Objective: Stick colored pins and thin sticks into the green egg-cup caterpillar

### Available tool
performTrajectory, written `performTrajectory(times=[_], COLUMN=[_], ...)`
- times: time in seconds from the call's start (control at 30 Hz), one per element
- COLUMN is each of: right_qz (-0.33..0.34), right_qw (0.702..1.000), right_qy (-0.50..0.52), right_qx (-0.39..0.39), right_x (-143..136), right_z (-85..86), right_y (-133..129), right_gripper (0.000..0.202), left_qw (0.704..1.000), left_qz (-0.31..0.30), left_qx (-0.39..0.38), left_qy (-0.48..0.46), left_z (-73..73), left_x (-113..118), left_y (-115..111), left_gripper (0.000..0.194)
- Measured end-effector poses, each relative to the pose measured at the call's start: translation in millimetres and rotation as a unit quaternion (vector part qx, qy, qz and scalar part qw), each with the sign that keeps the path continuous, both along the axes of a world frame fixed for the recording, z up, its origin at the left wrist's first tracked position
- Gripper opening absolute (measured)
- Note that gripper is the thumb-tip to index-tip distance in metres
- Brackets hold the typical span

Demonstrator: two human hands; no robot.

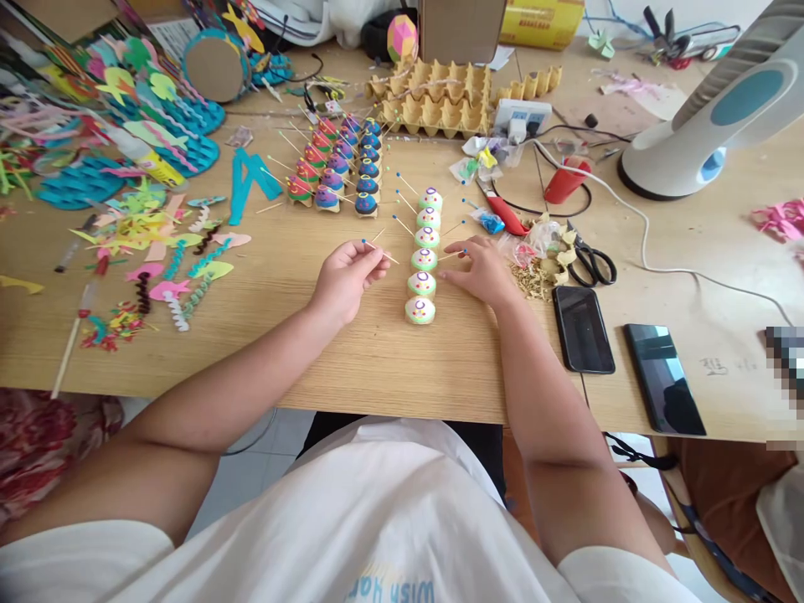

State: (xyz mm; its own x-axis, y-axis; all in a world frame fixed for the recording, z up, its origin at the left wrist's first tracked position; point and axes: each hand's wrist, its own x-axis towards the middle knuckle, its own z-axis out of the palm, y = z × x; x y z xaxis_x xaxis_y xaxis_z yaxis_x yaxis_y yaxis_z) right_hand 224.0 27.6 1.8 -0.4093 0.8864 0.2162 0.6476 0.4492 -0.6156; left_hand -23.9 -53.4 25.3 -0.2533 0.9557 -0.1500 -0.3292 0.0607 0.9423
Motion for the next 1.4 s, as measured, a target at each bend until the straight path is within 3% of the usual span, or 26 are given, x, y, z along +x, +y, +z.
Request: performTrajectory(times=[0.13, 0.37, 0.6, 1.4], right_qz=[0.001, -0.003, 0.004, 0.009], right_qw=[1.000, 1.000, 0.999, 1.000], right_qy=[0.007, 0.011, 0.001, -0.021], right_qx=[-0.012, -0.029, -0.036, -0.013], right_x=[-6, -10, -11, -16], right_z=[-0.9, 1.9, 7.2, 8.5], right_y=[-1, -4, -7, -9], right_gripper=[0.043, 0.042, 0.041, 0.040], left_qw=[1.000, 0.999, 0.996, 0.995], left_qz=[-0.006, -0.017, -0.022, -0.026], left_qx=[0.012, 0.008, 0.034, 0.044], left_qy=[0.028, 0.050, 0.074, 0.088], left_z=[2.9, -18.0, -26.8, -30.6], left_x=[4, 9, 9, 9], left_y=[18, 36, 38, 36], left_gripper=[0.014, 0.016, 0.015, 0.018])
